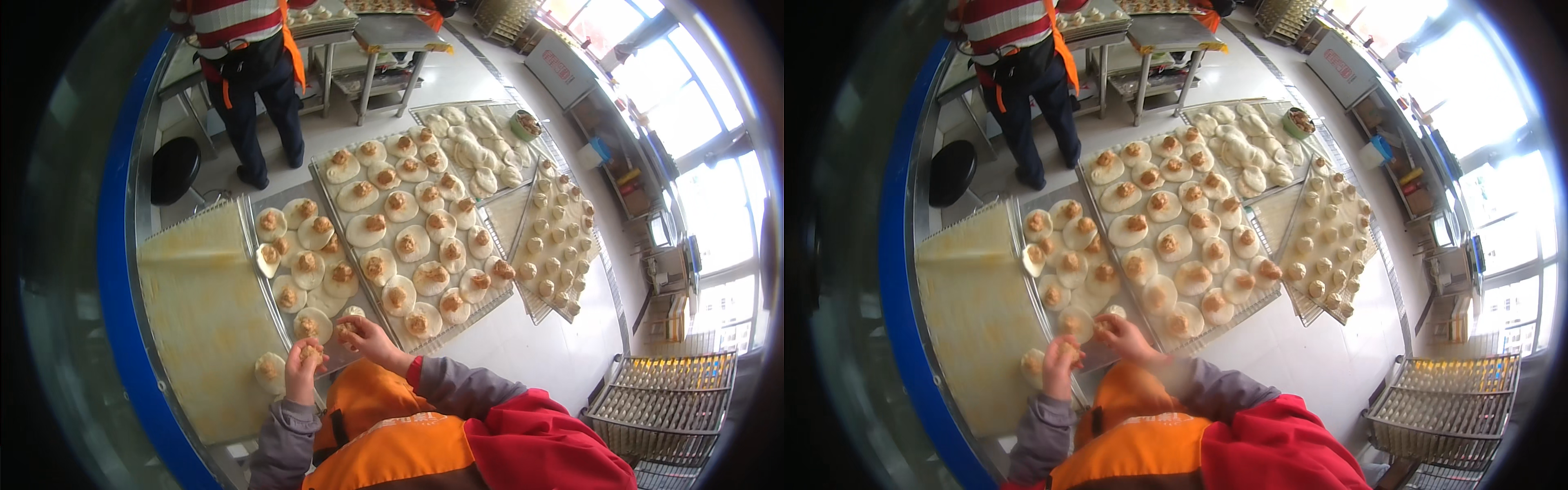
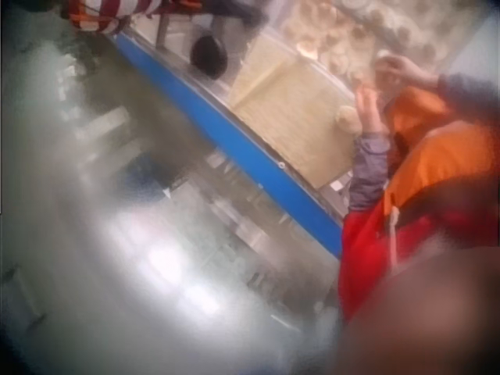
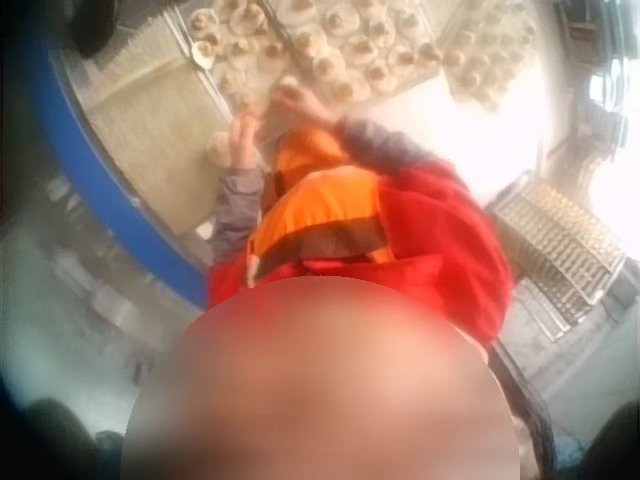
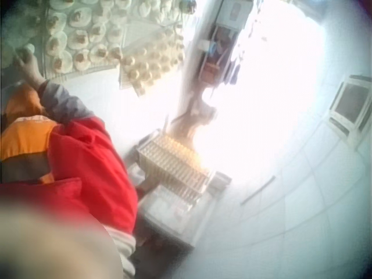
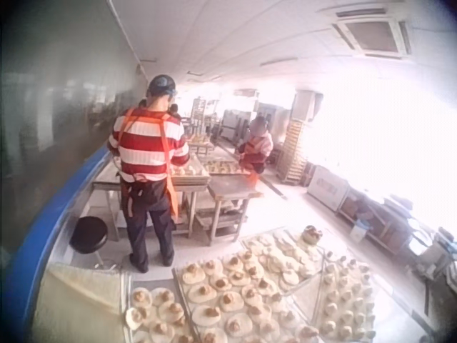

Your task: The person assembles buns by placing filling onto dough circles and pleating them closed. The person places the finished buns onto a tray. The person repeats this process for multiple buns.

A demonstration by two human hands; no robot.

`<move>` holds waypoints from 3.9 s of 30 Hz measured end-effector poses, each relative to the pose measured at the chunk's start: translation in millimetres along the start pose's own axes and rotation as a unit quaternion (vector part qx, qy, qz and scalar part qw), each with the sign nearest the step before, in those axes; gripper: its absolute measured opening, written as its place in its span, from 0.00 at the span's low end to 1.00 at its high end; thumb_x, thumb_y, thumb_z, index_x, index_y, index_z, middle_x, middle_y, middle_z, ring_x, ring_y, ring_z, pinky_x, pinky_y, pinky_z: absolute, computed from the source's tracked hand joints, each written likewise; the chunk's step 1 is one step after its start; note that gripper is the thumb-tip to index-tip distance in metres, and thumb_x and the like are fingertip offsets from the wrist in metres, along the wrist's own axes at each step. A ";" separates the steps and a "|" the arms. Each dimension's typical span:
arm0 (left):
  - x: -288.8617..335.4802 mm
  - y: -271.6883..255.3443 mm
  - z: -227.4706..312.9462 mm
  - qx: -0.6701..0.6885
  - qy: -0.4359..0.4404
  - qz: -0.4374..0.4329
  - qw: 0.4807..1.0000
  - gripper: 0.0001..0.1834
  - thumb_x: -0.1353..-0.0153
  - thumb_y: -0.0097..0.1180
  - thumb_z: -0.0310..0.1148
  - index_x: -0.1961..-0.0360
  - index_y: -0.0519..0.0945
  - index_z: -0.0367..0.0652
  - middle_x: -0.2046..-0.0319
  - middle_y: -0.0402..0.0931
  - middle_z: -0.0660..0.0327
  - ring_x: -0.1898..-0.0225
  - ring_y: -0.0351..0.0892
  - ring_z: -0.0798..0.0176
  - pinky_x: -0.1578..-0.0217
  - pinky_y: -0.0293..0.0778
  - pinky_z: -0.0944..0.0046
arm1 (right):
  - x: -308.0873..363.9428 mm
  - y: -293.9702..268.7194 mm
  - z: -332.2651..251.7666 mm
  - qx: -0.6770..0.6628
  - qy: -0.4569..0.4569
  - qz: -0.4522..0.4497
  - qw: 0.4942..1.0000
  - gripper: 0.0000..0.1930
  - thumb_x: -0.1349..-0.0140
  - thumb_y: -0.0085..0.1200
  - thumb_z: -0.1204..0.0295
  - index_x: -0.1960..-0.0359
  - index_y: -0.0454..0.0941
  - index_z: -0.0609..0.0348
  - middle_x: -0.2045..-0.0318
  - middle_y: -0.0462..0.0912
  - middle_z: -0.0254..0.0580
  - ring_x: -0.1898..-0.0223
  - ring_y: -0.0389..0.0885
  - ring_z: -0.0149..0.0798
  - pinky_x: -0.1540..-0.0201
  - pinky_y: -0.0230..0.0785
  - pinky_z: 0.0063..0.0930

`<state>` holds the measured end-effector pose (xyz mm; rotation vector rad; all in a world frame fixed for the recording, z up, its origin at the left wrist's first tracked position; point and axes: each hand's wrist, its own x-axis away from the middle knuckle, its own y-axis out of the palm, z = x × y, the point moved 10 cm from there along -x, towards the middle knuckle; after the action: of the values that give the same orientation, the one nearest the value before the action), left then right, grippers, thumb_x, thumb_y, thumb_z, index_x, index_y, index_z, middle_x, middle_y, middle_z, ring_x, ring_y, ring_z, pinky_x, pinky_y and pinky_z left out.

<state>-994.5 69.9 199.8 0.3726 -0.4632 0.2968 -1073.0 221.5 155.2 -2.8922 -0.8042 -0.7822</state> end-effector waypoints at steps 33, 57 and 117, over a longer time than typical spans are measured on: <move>-25.8 215.2 -39.7 0.161 -0.096 0.016 0.982 0.12 0.28 0.52 0.32 0.48 0.74 0.38 0.61 0.77 0.60 0.71 0.69 0.75 0.73 0.66 0.76 | -217.8 -548.9 -225.1 0.611 -0.284 0.212 0.708 0.19 0.45 0.60 0.69 0.50 0.78 0.52 0.46 0.80 0.39 0.46 0.78 0.49 0.46 0.71 0.44; -33.4 223.7 -16.5 0.035 -0.081 0.050 0.995 0.21 0.33 0.56 0.28 0.40 0.69 0.37 0.54 0.79 0.56 0.60 0.81 0.64 0.63 0.76 0.66 | -167.1 -511.7 -230.3 0.164 -0.206 0.201 0.943 0.16 0.39 0.62 0.74 0.49 0.79 0.63 0.60 0.86 0.40 0.60 0.83 0.30 0.57 0.76 0.26; 23.0 66.4 -12.1 0.117 -0.077 0.135 0.981 0.20 0.37 0.56 0.24 0.43 0.72 0.41 0.57 0.77 0.60 0.59 0.82 0.60 0.63 0.81 0.63 | -117.0 -580.0 -122.4 0.412 -0.063 0.432 0.800 0.24 0.39 0.61 0.69 0.42 0.73 0.59 0.50 0.82 0.51 0.48 0.81 0.51 0.46 0.72 0.36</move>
<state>-994.1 138.4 219.5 0.5654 -0.6350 0.5927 -1501.7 647.3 151.2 -2.0999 0.2199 -0.0681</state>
